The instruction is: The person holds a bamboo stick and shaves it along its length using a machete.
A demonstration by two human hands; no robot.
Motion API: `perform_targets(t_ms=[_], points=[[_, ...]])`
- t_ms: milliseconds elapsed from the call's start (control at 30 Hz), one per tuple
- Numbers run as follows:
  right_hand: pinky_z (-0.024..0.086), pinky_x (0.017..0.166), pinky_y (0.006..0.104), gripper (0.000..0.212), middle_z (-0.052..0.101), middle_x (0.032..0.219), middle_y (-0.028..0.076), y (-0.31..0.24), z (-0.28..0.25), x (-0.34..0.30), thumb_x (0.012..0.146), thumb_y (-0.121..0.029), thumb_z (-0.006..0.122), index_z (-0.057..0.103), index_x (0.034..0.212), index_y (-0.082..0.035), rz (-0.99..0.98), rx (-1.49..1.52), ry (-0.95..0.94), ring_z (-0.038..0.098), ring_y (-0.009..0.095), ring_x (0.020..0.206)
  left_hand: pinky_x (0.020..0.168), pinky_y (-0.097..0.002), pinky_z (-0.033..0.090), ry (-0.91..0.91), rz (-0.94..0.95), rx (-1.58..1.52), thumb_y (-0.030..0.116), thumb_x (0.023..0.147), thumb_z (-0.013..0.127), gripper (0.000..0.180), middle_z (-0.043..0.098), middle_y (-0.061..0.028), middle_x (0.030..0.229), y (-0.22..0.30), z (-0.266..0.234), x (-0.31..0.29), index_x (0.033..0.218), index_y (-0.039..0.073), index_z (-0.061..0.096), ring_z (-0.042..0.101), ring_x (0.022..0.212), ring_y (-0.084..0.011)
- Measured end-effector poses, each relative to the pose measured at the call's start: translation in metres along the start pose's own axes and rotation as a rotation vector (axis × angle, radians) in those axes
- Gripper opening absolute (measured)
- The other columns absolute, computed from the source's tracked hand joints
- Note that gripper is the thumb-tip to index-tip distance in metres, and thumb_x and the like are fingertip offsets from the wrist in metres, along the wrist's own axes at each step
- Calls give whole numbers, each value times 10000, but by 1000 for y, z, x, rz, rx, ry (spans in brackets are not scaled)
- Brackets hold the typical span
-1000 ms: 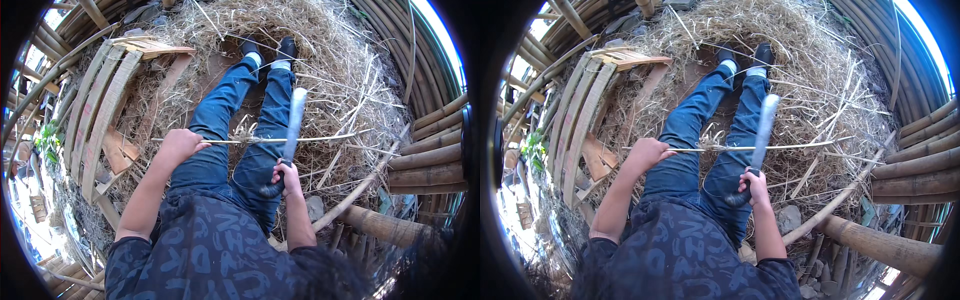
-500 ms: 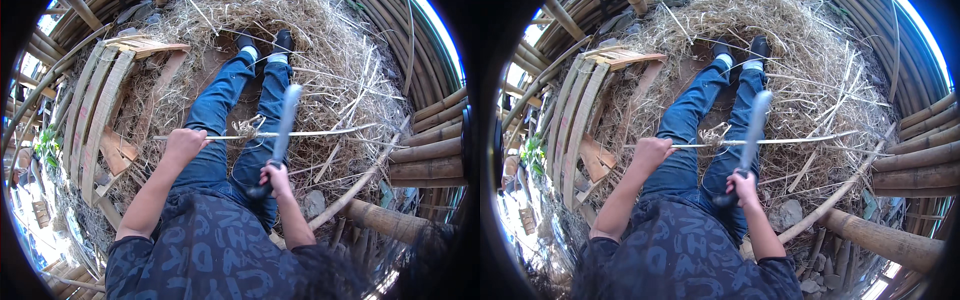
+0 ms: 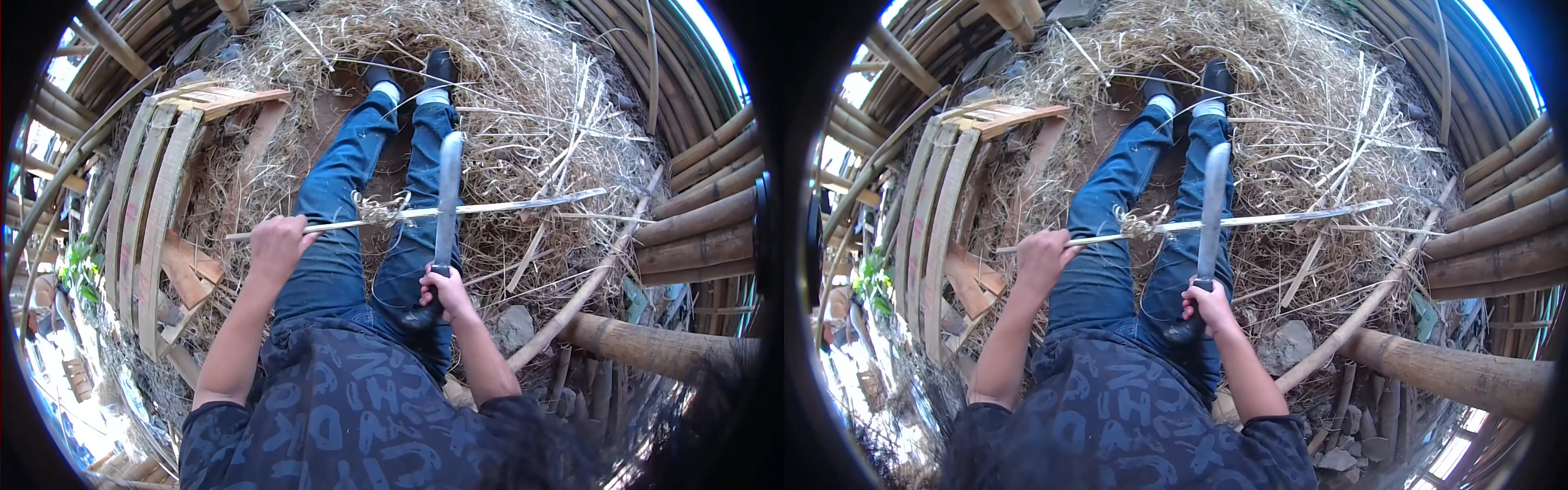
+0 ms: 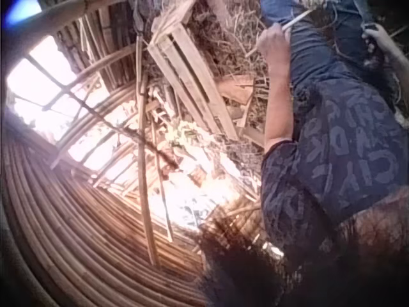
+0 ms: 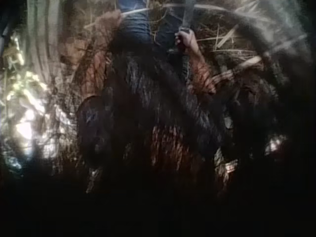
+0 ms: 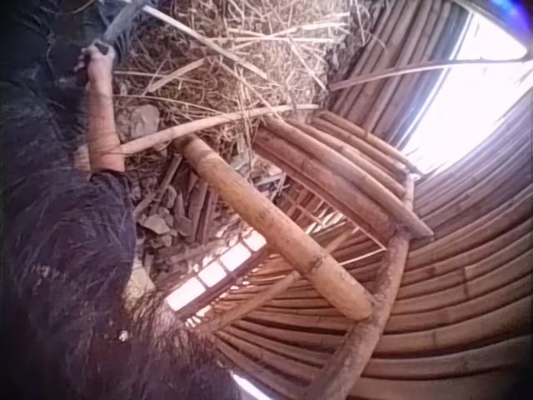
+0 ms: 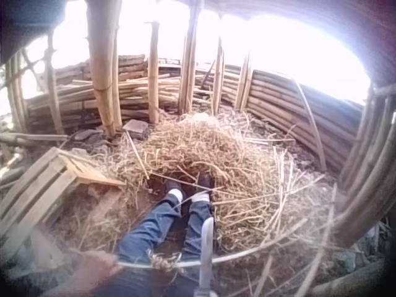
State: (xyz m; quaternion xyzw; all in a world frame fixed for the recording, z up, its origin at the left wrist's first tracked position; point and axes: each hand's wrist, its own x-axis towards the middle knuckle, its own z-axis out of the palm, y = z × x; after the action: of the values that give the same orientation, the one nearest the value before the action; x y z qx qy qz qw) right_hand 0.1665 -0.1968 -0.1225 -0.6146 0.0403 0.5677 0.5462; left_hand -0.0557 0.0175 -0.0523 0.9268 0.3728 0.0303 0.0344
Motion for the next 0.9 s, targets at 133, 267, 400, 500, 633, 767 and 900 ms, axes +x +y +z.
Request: perform_targets(t_ms=[133, 267, 400, 500, 633, 767, 900], points=[[453, 408, 280, 173, 528, 621, 51, -31, -40, 12, 722, 15, 608, 514, 855, -43, -32, -106, -64, 500, 116, 442, 566, -384, 455, 8, -41, -22, 444, 747, 698, 376, 575, -61, 611, -14, -8, -9, 668, 100, 568, 596, 626, -237], [464, 425, 286, 133, 516, 613, 49, -23, -39, 31, 754, -4, 569, 492, 847, -59, -41, 297, 155, 486, 116, 438, 547, -374, 452, 9, 4, -32, 528, 755, 656, 451, 581, -66, 601, -2, -5, -10, 648, 97, 576, 599, 590, -240], [484, 434, 289, 178, 563, 653, 73, 5, -1, 17, 740, -1, 612, 524, 893, -18, -49, -113, 23, 547, 145, 480, 537, -363, 451, 25, -7, 6, 564, 758, 632, 483, 576, -57, 586, 9, 10, -7, 644, 98, 580, 597, 568, -235], [480, 425, 285, 177, 563, 655, 65, -14, -7, 7, 723, 5, 636, 538, 866, -29, 17, -79, -86, 546, 134, 480, 524, -364, 438, 49, -62, -31, 592, 754, 612, 517, 570, -54, 571, -10, 2, -11, 614, 95, 581, 593, 565, -235], [468, 430, 270, 138, 535, 637, 45, -28, -23, 12, 739, 6, 604, 534, 847, -44, -14, 111, -60, 515, 108, 463, 525, -371, 432, 69, -81, -50, 601, 745, 610, 530, 559, -59, 560, -9, -12, -13, 611, 91, 555, 586, 561, -244], [472, 435, 298, 130, 545, 624, 64, 1, 4, 4, 753, 4, 592, 517, 846, -46, -26, -11, -70, 523, 142, 437, 533, -382, 416, 24, -79, 40, 584, 731, 639, 497, 571, -71, 571, 14, -5, -1, 625, 100, 609, 588, 577, -257], [463, 421, 283, 174, 548, 631, 62, -23, -6, -3, 739, 5, 637, 525, 864, -42, 65, -67, -175, 520, 127, 438, 514, -356, 425, 77, -77, -24, 629, 727, 600, 531, 559, -46, 534, -7, -18, -5, 614, 110, 595, 587, 545, -237]])
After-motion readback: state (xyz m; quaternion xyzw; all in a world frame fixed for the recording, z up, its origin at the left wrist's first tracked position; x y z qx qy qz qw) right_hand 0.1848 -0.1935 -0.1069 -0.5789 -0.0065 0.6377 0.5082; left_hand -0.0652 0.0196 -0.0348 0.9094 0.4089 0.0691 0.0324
